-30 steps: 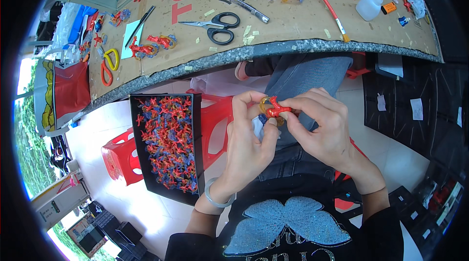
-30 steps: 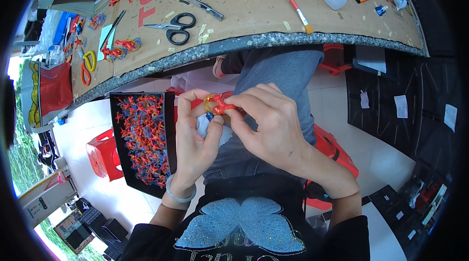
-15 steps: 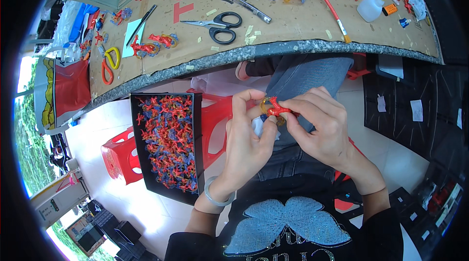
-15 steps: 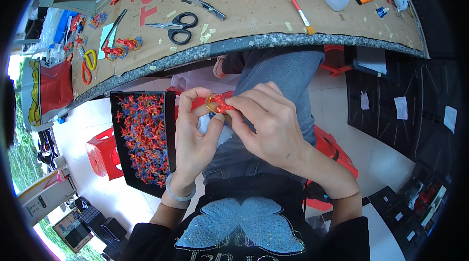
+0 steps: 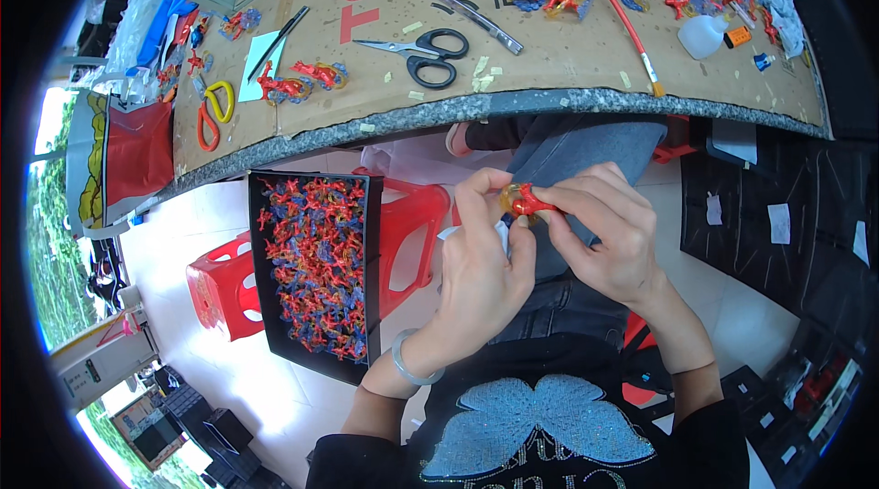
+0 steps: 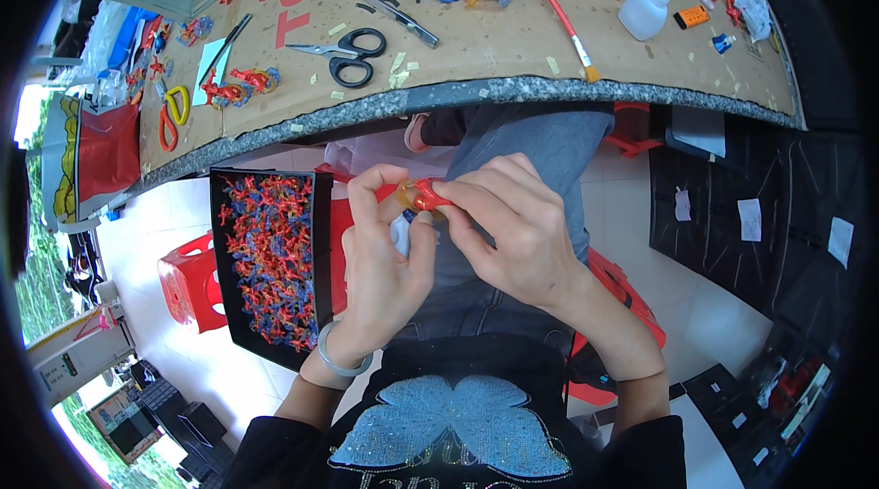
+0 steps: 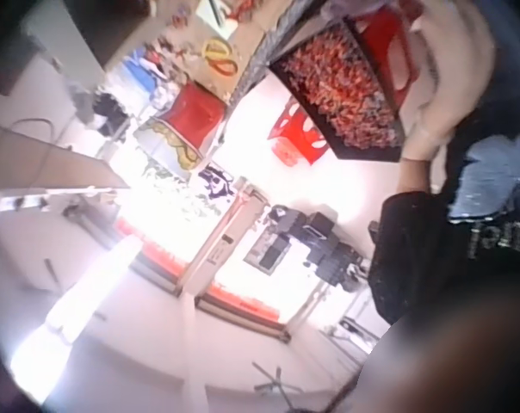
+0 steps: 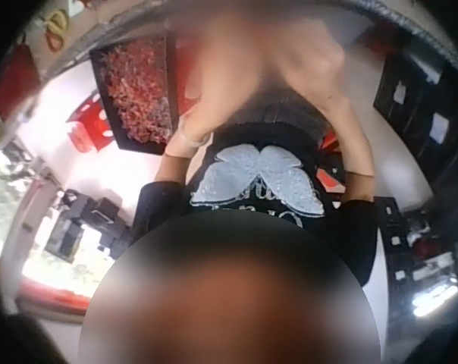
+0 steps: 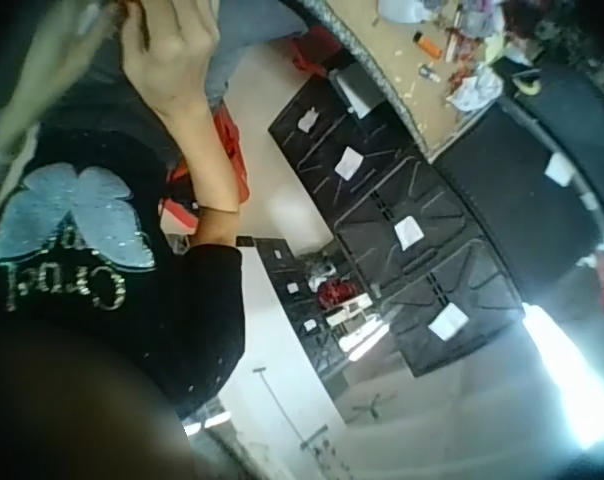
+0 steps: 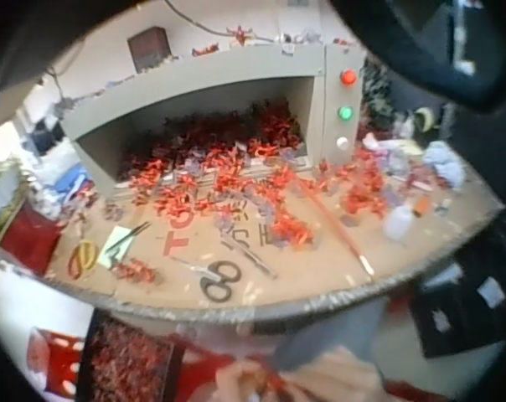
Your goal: The person assembles small plastic figurines by applying glue from a bottle with a paintbrush to the parts, then joining them together by hand.
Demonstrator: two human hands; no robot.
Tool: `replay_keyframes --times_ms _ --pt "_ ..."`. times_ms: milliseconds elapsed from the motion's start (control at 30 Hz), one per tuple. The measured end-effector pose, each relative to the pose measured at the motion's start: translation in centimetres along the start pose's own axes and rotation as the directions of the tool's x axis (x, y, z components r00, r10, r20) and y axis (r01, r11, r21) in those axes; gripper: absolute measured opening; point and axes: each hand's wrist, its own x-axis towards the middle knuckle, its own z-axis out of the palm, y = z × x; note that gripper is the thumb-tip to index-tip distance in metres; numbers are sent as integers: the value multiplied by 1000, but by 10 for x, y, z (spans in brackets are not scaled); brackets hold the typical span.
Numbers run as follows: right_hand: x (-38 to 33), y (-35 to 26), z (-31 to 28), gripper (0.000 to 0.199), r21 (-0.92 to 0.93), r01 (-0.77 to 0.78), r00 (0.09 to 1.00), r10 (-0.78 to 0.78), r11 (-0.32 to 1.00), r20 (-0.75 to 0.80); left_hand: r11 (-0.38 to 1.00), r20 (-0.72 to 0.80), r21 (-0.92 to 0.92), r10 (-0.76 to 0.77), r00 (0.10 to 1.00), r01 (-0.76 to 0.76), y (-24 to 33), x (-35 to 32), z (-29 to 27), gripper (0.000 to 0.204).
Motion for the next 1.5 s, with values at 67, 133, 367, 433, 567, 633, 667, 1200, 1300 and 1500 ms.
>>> replay_keyframes --times_ms 67,133,367,433,567,633,667,1200,1300,1500 --pt "-1 -1 -1 23 1 12 1000 -12 1000 -7 1000 -8 -25 -1 1000 1 1 -1 2 42" --pt "-2 -2 -2 23 -9 3 1000 -3 1000 -20 998 -12 -10 59 998 -59 0 -2 4 42" --pt "-2 0 -4 22 18 -67 997 66 998 47 999 36 -50 3 999 -1 -1 -2 3 42" --pt "0 3 -3 19 23 -117 990 114 993 82 996 63 -47 -70 996 73 -6 0 3 43" --pt "9 11 -5 14 2 -299 928 290 954 233 964 165 -143 -200 966 224 -24 8 5 42" --pt "14 18 -3 14 79 -446 849 394 892 353 921 224 -216 -277 935 324 -35 7 7 42" --pt "19 21 -3 16 82 -461 837 403 884 369 921 233 -210 -279 932 328 -42 7 7 42" --pt "38 46 -3 15 -19 -531 657 426 847 622 595 400 -498 -488 776 631 -48 14 18 41" --pt "35 48 -4 17 65 -586 666 435 808 606 614 385 -500 -474 792 611 -46 13 17 41" --pt "33 45 -9 17 90 -576 686 420 813 594 695 342 -457 -439 831 556 -40 9 18 40"
